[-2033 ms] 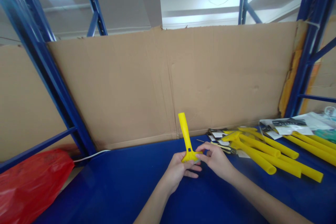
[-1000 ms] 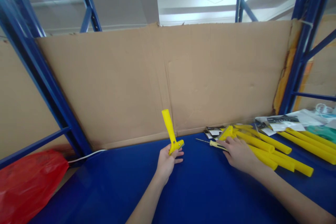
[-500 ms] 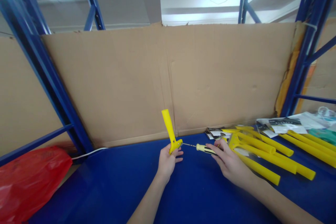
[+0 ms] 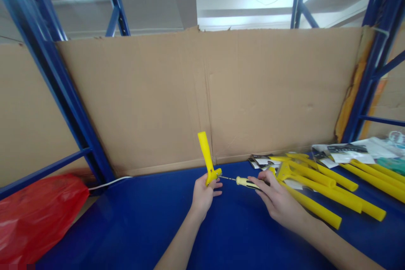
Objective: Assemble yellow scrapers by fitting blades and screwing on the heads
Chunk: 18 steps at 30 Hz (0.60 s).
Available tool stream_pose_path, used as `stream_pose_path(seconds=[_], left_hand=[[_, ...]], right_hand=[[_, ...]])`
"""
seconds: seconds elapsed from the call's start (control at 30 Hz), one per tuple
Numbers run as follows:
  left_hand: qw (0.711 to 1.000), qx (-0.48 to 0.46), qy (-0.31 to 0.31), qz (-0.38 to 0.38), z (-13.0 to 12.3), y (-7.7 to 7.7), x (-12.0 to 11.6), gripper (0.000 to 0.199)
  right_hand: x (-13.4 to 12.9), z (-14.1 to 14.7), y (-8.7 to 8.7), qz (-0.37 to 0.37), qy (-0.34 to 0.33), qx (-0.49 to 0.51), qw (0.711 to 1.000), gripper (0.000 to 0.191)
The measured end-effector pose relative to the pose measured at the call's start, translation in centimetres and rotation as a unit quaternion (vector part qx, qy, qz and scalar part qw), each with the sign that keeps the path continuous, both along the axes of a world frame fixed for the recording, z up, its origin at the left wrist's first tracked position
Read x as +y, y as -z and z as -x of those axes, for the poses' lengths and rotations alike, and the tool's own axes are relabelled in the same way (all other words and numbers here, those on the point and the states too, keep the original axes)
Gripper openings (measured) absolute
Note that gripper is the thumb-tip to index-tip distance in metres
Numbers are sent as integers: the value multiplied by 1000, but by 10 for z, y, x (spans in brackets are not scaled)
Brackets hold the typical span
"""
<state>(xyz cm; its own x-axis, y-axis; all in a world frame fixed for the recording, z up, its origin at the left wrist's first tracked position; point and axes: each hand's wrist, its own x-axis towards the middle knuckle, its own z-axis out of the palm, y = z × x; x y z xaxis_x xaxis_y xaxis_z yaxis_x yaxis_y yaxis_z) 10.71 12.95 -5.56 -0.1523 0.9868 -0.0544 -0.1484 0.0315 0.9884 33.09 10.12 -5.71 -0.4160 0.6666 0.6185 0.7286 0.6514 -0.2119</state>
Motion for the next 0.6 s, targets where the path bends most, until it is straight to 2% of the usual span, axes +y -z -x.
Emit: stream_pose_path(seconds=[0.47, 0.6], left_hand=[[1000, 10, 8, 1, 1, 3, 1, 16], [1000, 27, 15, -6, 0, 7, 3, 19]], right_hand=[[-3, 2, -3, -9, 22, -7, 1000, 36], [-6, 6, -3, -11, 79, -1, 997, 40]])
